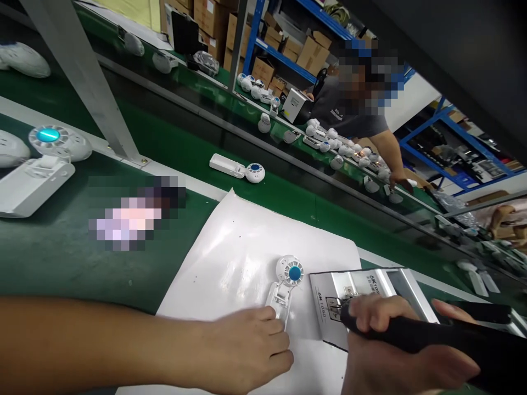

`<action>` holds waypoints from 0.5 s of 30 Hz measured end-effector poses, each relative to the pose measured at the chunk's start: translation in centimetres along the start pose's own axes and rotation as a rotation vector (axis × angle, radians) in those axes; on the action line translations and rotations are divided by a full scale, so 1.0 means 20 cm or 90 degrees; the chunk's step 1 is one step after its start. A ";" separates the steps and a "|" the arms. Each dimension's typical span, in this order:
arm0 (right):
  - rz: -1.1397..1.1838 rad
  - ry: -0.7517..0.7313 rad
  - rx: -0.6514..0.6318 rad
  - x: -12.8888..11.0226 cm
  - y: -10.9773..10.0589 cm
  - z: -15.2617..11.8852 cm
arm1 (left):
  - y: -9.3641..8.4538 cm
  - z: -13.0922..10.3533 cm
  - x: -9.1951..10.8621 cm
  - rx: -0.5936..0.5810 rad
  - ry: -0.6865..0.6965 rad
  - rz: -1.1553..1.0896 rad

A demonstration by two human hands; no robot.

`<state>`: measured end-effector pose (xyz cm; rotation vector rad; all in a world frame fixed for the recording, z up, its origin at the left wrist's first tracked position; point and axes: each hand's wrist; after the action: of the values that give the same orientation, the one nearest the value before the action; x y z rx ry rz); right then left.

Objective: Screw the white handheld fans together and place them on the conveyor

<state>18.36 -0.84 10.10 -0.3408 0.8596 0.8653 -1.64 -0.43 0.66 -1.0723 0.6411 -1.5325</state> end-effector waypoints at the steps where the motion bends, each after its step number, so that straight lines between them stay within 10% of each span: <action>1: 0.036 0.025 -0.035 0.00 0.03 -0.02 | 0.00 0.00 0.00 -0.004 0.000 0.001; 15: 0.163 0.143 -0.094 0.14 0.26 -0.14 | 0.01 0.01 0.01 0.018 -0.009 0.028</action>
<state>13.86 2.17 6.46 -0.4705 1.0651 1.1469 -1.45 -0.61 0.59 -1.0410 0.6270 -1.4906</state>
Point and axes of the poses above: each hand's wrist, its own z-axis towards the middle knuckle, its own y-axis out of the palm, x = y × z, and after that the axes turned 1 degree about -y, right-handed
